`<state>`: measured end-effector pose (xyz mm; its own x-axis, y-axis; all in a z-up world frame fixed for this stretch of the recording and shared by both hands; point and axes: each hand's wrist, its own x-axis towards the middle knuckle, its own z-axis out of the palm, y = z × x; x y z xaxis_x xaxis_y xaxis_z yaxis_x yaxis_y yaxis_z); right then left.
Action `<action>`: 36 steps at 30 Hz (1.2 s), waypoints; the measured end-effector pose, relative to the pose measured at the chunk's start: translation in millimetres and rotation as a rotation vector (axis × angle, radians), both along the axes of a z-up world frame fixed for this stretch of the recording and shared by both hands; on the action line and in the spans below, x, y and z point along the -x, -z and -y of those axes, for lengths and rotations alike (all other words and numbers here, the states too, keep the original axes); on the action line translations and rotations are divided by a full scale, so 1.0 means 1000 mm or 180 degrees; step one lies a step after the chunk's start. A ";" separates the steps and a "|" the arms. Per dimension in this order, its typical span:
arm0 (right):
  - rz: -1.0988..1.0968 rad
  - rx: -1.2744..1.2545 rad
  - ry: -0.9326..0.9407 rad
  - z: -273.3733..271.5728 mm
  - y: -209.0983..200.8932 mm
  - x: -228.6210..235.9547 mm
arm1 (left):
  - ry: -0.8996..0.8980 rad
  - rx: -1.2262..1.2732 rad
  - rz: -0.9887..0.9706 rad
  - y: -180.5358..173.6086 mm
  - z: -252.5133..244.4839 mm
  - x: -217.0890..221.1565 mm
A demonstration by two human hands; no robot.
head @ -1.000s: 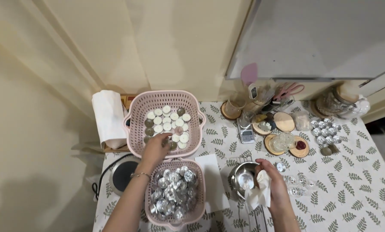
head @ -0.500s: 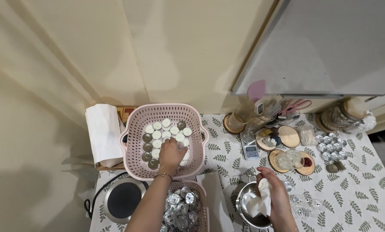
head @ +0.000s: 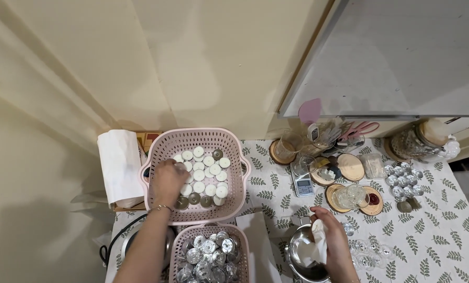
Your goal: The person wipes small foil tealight cups with a paper tissue and sorts white tealight candles into a pink basket, moving items between baskets on the table. At the end they handle a small electric hot plate on the table.
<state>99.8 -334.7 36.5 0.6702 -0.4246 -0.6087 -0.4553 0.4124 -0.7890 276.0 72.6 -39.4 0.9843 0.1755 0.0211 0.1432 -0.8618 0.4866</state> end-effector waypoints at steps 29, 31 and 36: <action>-0.0224 0.0396 -0.0205 -0.010 0.008 -0.006 | 0.1638 -0.0825 -0.0575 0.004 0.066 -0.020; -0.0210 0.0331 -0.0130 -0.004 0.013 -0.002 | 0.1739 -0.0865 -0.0615 0.014 0.076 -0.022; -0.0261 0.0599 -0.0120 0.008 0.015 0.004 | 0.1382 -0.0948 -0.0541 0.040 0.081 -0.033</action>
<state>96.2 -343.1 22.0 0.6393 -0.5114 -0.5743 -0.5336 0.2427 -0.8102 308.9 -8.2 -79.9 0.9588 -0.2364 -0.1578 -0.2006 -0.9561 0.2136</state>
